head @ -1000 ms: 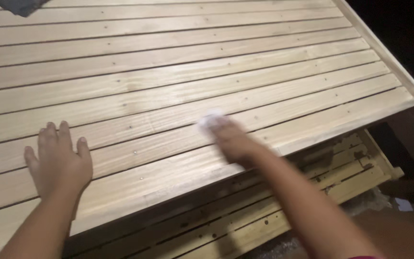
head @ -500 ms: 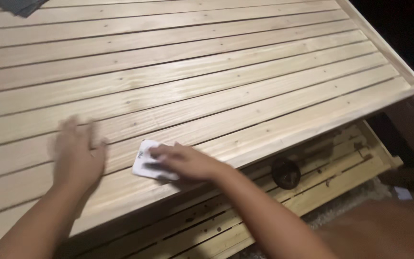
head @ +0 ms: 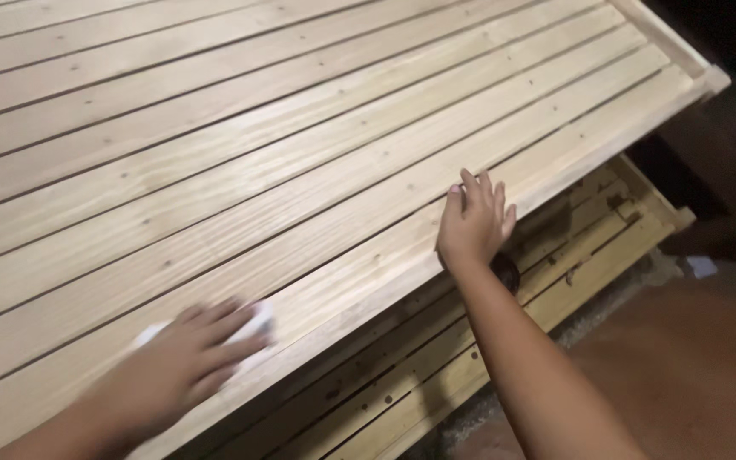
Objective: The person wipes the slatted surface of a wooden furniture frame with a white cloth, moving systematically across the planks and along the edges and frame rails, steadying the piece with the other hand while working around its perimeter.
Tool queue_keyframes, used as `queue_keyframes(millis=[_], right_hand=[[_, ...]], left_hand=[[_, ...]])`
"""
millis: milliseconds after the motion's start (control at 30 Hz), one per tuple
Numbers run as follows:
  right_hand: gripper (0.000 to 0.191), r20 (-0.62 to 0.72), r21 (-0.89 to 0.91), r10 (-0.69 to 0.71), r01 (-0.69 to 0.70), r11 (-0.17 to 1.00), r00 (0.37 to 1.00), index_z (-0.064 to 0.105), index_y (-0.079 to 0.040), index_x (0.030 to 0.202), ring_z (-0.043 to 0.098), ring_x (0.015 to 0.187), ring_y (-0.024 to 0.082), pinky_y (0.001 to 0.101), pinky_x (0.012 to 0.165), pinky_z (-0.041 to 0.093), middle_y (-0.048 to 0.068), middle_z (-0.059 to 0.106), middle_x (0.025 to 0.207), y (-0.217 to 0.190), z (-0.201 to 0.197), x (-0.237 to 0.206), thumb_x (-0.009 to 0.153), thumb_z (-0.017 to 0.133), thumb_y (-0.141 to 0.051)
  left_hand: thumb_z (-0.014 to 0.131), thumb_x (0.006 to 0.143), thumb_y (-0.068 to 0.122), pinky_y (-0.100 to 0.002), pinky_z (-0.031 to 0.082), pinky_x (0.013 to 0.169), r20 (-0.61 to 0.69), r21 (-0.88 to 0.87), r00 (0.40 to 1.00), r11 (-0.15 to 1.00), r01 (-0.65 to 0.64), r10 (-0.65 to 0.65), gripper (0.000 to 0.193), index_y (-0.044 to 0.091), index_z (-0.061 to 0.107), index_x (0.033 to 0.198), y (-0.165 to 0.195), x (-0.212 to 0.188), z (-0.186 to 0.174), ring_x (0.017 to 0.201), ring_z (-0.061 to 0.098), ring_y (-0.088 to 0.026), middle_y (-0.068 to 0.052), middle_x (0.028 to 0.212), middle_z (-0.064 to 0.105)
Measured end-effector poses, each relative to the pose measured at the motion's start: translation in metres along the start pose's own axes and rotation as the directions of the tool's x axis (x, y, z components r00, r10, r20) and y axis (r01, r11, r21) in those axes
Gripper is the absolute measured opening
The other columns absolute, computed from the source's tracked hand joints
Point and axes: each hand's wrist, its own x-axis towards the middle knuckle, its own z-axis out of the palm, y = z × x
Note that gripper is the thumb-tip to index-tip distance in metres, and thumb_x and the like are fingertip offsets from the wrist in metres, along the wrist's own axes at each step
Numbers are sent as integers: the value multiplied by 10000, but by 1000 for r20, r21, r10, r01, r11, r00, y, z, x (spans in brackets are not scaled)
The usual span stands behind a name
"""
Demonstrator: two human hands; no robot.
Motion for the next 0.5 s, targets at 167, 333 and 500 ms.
queue_keyframes(millis=[167, 333, 500], right_hand=[[413, -180, 138, -64, 90, 986, 982, 601, -152, 1423, 288, 1551, 335, 509, 1260, 99, 114, 443, 1621, 6, -2, -11, 1029, 481, -188], [426, -239, 242, -66, 125, 962, 969, 585, -119, 1434, 313, 1542, 354, 497, 1254, 160, 145, 437, 1626, 10, -6, -16, 1026, 465, -146], [419, -219, 233, -71, 123, 965, 973, 592, -125, 1422, 314, 1547, 346, 508, 1250, 154, 132, 449, 1623, 13, -8, -16, 1018, 482, -141]], left_hand=[[296, 1081, 517, -388, 144, 1261, -222, 555, 833, 768, -320, 507, 549, 367, 347, 1607, -36, -41, -4, 1583, 173, -223, -37, 1709, 219], [311, 1069, 460, -481, 89, 1234, -243, 433, 854, 839, -329, 460, 493, 342, 379, 1543, 13, 61, -10, 1558, 157, -256, -128, 1668, 217], [431, 978, 403, -600, 34, 1176, -25, 144, 981, 972, -185, 190, 524, 362, 428, 1500, 57, 200, 0, 1567, 132, -319, -131, 1680, 245]])
